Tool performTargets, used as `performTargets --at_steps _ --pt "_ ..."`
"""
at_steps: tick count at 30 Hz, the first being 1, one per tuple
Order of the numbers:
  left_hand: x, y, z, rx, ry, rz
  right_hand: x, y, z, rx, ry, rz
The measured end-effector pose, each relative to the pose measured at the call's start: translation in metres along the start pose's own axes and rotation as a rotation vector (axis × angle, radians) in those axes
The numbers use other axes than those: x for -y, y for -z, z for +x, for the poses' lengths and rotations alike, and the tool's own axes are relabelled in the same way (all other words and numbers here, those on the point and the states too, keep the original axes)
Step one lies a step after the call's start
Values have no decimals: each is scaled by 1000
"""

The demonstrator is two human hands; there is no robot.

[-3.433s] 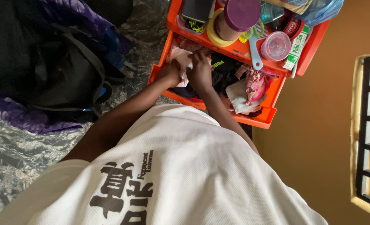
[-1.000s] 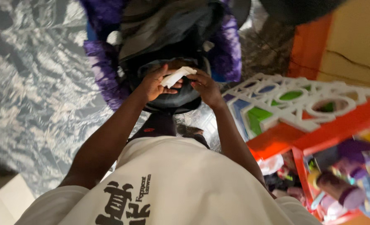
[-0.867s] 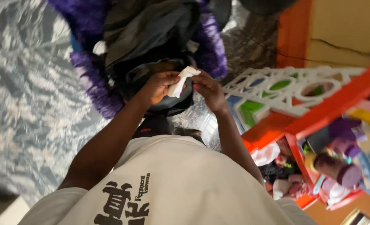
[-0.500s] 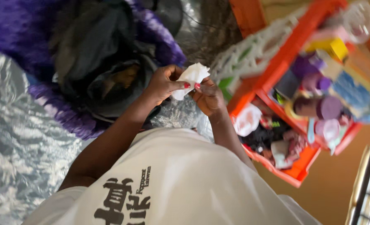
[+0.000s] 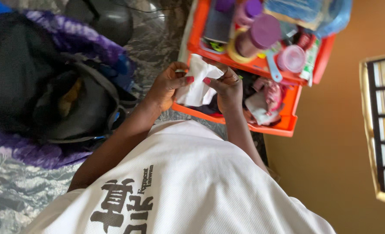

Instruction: The person sorts various pieces of white and patterned clothing by folding a white garment, placing it in a laundry basket, and then transferring other folded clothes from the basket into a plastic dresser drawer.

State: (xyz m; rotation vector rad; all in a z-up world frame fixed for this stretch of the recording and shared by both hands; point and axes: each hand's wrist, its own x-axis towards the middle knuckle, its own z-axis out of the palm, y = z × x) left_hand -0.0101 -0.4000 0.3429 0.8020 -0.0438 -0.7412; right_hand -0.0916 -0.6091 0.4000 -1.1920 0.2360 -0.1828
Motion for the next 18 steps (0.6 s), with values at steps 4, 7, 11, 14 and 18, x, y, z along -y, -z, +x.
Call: performTargets --at_steps 4,7,11,14,18 --pt "20 -54 9 102 55 -65 -2 85 -16 52 -35 237" --pt "47 -75 25 129 147 -17 -8 126 -35 -52 -150 276" --pt "70 -87 38 136 196 -101 -2 156 -36 -113 -139 217" --pt "71 -94 43 123 198 -48 8 170 -38 -153 -125 383" --pt "64 -112 44 48 97 79 7 207 -35 -262 -60 304"
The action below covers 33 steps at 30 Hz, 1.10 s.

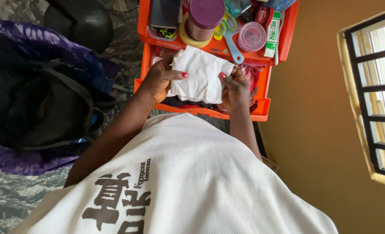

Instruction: The person sorts various pieces of white and patterned clothing by folding a white garment, placing it in a laundry basket, and then transferring other folded clothes from the basket into a plastic dresser drawer.

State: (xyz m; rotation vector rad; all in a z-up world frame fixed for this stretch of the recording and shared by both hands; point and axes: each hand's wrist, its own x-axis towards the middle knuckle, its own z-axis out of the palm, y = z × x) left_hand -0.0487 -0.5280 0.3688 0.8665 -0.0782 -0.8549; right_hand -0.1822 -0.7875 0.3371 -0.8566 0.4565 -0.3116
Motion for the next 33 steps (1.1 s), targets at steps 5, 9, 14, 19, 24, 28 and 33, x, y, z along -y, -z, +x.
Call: performTargets --at_steps 5,9,14,19,24,28,33 --pt "-10 -7 -5 -50 -92 85 0 43 12 0 60 -67" --pt "-2 7 -7 -99 -30 48 11 34 9 0 72 2" --pt "24 40 13 -288 -45 352 31 7 -5 101 13 121" --pt "45 33 16 -178 -13 182 19 -18 -14 252 -193 128" --pt "53 14 7 11 287 -56 -26 -32 -14 258 -429 101" --pt "65 36 17 -129 358 -110 -52 -12 0 186 -524 189" --pt "82 52 29 -272 231 -108 -54 12 9 107 -271 -209"
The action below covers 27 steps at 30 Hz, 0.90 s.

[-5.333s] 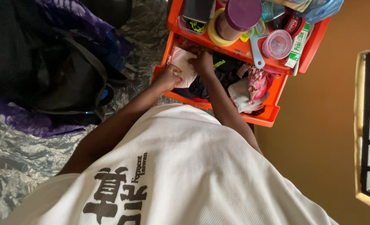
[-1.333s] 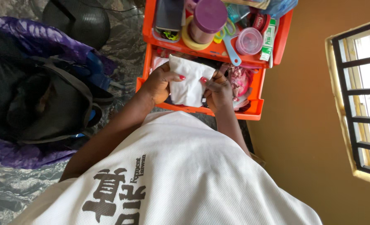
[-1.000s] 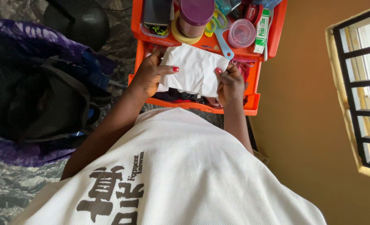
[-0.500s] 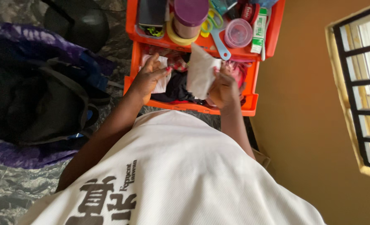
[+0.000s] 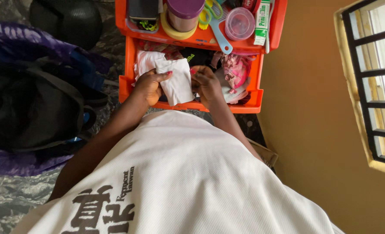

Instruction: The person sorts various pieces of white and patterned clothing by folding a white garment, placing it in a laundry basket, and then transferring other folded clothes from the basket into a plastic dresser drawer.

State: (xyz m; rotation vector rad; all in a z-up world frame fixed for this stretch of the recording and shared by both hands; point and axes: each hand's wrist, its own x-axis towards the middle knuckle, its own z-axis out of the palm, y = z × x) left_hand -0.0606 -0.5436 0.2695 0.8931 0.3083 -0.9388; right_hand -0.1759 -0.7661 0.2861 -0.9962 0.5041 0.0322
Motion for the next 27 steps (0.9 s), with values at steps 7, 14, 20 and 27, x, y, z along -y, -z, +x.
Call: performTargets --at_steps 7,14,20,27 --pt "22 12 16 126 75 99 10 -20 -10 216 -189 -122" --pt "12 60 59 -184 -345 338 -53 -23 60 81 -55 -316" --pt "-20 85 57 -348 -917 564 -87 -61 141 39 392 -747" --pt "-21 107 4 -336 -681 650 -52 -93 98 -89 503 -1596"
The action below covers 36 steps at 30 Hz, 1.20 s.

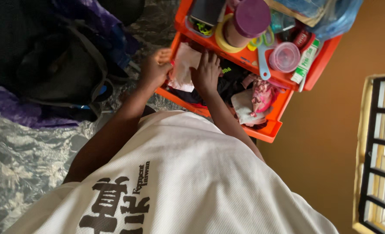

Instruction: The person sorts various pieces of white and patterned clothing by folding a white garment, placing it in a laundry basket, and then transferring other folded clothes from the basket into a plastic dresser drawer.

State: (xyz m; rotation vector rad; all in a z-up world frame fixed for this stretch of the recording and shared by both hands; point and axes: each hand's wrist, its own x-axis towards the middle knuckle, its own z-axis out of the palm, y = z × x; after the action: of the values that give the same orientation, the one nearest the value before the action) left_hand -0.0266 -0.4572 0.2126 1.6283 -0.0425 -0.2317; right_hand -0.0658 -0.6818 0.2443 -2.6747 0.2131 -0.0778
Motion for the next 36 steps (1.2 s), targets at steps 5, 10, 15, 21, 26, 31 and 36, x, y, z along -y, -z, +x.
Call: performTargets --at_steps 5,10,15,21,26,31,36 --pt "9 -12 -18 224 209 -203 17 -25 -9 -36 383 -171" --pt "26 23 -6 150 -35 -107 28 -43 5 251 366 -219" --pt "58 120 -4 -5 61 -263 54 -1 25 321 228 -421" --pt "113 263 -16 -265 334 -53 134 -11 51 188 164 262" --pt "183 341 -31 -353 360 277 233 -88 47 619 199 314" --pt "226 402 -26 -484 530 576 336 -152 40 867 250 330" --pt "264 471 -6 -301 752 719 387 -189 43 989 198 278"
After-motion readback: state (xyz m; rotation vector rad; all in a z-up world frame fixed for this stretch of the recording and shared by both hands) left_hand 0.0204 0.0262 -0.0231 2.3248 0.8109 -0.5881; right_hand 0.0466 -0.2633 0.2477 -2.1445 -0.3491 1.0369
